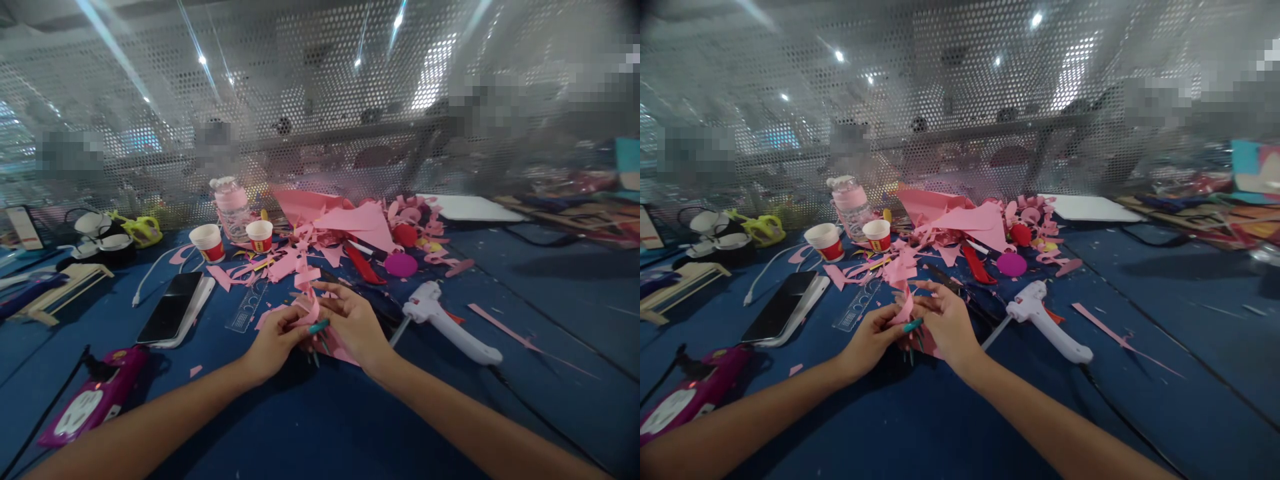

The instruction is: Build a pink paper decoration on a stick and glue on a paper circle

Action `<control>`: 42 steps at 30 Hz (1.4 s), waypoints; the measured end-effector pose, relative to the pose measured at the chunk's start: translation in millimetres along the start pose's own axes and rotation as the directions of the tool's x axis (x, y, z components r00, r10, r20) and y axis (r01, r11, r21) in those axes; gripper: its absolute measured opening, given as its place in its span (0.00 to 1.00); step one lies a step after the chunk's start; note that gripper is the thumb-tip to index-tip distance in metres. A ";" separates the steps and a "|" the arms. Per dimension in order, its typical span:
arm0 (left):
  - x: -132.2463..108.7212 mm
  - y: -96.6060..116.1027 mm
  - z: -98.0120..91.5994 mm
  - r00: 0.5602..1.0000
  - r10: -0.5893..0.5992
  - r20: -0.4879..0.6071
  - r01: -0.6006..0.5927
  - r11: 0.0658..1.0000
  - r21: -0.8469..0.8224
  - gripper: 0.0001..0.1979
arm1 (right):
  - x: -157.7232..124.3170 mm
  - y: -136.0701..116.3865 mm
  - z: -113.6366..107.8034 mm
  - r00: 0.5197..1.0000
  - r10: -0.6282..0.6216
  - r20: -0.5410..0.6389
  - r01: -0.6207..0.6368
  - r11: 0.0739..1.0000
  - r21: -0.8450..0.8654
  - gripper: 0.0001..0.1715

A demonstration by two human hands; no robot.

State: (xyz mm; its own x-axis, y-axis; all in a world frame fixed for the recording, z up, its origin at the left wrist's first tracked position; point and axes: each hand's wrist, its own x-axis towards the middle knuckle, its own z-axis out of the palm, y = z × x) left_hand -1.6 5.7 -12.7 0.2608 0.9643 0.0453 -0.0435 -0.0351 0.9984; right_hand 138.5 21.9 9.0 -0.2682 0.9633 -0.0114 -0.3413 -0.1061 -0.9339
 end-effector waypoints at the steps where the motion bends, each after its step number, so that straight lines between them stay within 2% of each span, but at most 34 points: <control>1: -0.3 0.9 0.2 1.000 0.005 -0.001 -0.005 1.000 -0.004 0.10 | 0.9 -1.0 -1.9 0.998 -0.061 -0.010 0.060 0.996 -0.064 0.22; 3: -0.8 2.7 0.4 1.000 0.009 -0.007 -0.009 1.000 -0.014 0.11 | 3.2 -3.1 -6.5 0.981 -0.192 -0.027 0.182 0.958 -0.220 0.16; 5: -1.2 3.8 0.4 1.000 0.007 -0.023 -0.007 1.000 -0.025 0.12 | 5.7 -4.5 -10.9 0.965 -0.260 -0.041 0.232 0.912 -0.337 0.14; 8: -1.1 4.0 -0.2 0.999 -0.001 -0.051 -0.002 0.999 -0.055 0.12 | 7.8 -4.6 -14.5 0.969 -0.237 -0.064 0.193 0.898 -0.396 0.19; 10: -0.7 3.8 -0.7 0.997 -0.007 -0.081 0.001 0.997 -0.071 0.12 | 7.2 -4.4 -14.8 0.970 -0.234 -0.060 0.189 0.890 -0.416 0.18; 13: 0.2 3.6 -1.9 0.987 0.002 -0.159 -0.018 0.995 -0.095 0.11 | 4.4 -6.0 -13.8 0.957 -0.283 -0.056 0.221 0.845 -0.487 0.15; 17: 0.9 2.9 -3.9 0.980 0.037 -0.197 -0.068 0.987 -0.149 0.11 | 2.4 -8.3 -12.2 0.948 -0.314 -0.056 0.234 0.803 -0.548 0.19; 21: 0.2 2.0 -4.0 0.987 0.036 -0.154 -0.063 0.983 -0.173 0.11 | 3.6 -4.3 -12.3 0.945 -0.324 -0.051 0.250 0.810 -0.530 0.27; 24: -0.2 1.8 -2.9 0.992 0.035 -0.122 -0.056 0.984 -0.171 0.13 | 3.6 -1.9 -11.8 0.983 -0.180 -0.045 0.144 0.895 -0.423 0.31; 27: -0.5 1.9 -2.2 0.995 0.046 -0.086 -0.059 0.986 -0.157 0.15 | 2.0 -4.8 -7.9 0.990 -0.127 0.067 0.141 0.946 -0.293 0.28; 29: -1.2 2.3 -2.0 0.996 0.053 -0.070 -0.063 0.987 -0.148 0.15 | 0.3 -8.5 -4.2 0.980 -0.175 0.093 0.193 0.947 -0.256 0.22; 32: -3.0 3.6 -1.6 0.997 0.057 -0.059 -0.065 0.989 -0.136 0.15 | -1.9 -12.5 -0.7 0.968 -0.247 0.041 0.250 0.939 -0.236 0.16; 38: -4.2 5.7 0.0 0.998 0.026 -0.054 -0.032 0.994 -0.109 0.16 | -2.6 -11.2 -3.2 0.925 -0.379 0.032 0.379 0.908 -0.179 0.21; 42: -2.6 6.2 0.1 0.997 0.025 -0.073 -0.032 0.996 -0.088 0.16 | -3.9 -9.6 -2.4 0.889 -0.457 0.020 0.446 0.855 -0.264 0.20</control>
State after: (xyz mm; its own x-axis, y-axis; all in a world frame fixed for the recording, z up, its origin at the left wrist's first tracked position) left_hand -2.5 3.0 -6.7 0.1887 0.9797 0.0679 -0.1362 -0.0423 0.9898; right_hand 145.0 19.7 17.1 -0.1005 0.9000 0.4242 -0.1738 0.4039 -0.8981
